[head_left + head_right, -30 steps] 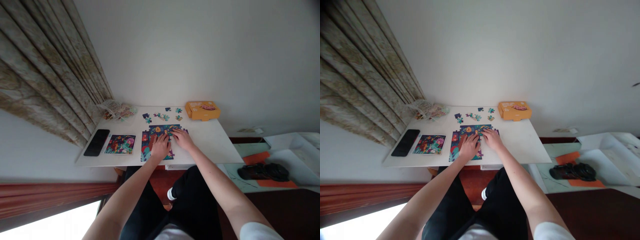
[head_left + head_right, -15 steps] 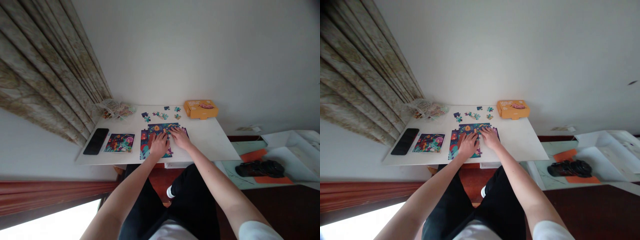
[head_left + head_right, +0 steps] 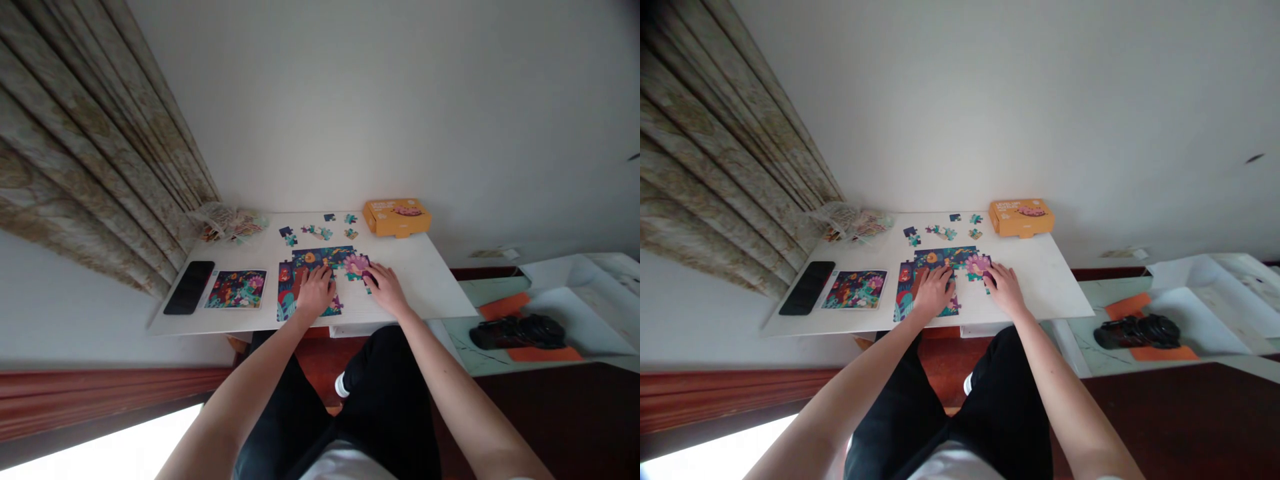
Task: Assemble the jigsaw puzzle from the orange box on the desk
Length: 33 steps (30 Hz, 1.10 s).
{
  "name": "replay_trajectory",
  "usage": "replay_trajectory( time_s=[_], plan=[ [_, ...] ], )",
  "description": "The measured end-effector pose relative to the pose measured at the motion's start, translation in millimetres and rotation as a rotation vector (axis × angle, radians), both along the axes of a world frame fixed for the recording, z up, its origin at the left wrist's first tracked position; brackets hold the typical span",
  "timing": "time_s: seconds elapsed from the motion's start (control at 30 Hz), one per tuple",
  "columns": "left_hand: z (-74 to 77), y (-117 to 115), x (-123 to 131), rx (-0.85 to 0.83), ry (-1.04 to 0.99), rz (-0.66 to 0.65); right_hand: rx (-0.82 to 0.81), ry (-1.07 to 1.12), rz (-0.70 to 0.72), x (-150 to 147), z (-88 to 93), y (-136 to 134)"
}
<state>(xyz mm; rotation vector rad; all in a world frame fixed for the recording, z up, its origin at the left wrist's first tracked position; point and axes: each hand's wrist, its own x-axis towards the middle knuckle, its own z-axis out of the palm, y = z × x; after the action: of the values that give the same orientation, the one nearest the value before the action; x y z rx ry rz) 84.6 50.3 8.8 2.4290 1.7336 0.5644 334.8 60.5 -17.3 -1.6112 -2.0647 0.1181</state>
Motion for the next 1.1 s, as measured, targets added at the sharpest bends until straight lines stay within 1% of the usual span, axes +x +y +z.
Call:
replay_trajectory(
  time_s=[0.13,0.4,0.7,0.77,0.83,0.9,0.97,1.03,1.1],
  plan=[
    [2.2,-0.7,0.1,-0.004,0.008,-0.007,0.006,0.027,0.034,9.8,-4.4,-8.5],
    [5.5,-1.8,-0.6,-0.02,0.006,-0.003,0.037,0.037,0.016,5.5,-5.4,-12.0],
    [2.2,-2.1,-1.5,0.001,0.025,-0.007,0.061,0.037,0.022,6.1,-7.2,-12.7],
    [4.5,-2.7,-1.0,0.002,0.029,-0.008,0.069,0.041,0.016,4.8,-6.9,-13.5],
    [9.9,-0.1,-0.2,-0.002,0.035,-0.007,0.078,0.045,0.009,3.4,-6.5,-14.3],
    [18.2,9.2,0.7,-0.011,0.033,0.0,0.089,0.048,0.007,2.2,-5.6,-14.4],
    [27.8,28.0,1.7,-0.018,0.015,0.019,0.092,0.05,0.006,1.5,-3.8,-13.6],
    [36.8,56.8,3.0,-0.016,-0.014,0.039,0.081,0.053,-0.01,1.4,-1.7,-11.9],
    [43.3,93.1,5.1,-0.019,-0.033,0.044,0.065,0.053,-0.042,1.6,0.0,-9.9]
  ],
)
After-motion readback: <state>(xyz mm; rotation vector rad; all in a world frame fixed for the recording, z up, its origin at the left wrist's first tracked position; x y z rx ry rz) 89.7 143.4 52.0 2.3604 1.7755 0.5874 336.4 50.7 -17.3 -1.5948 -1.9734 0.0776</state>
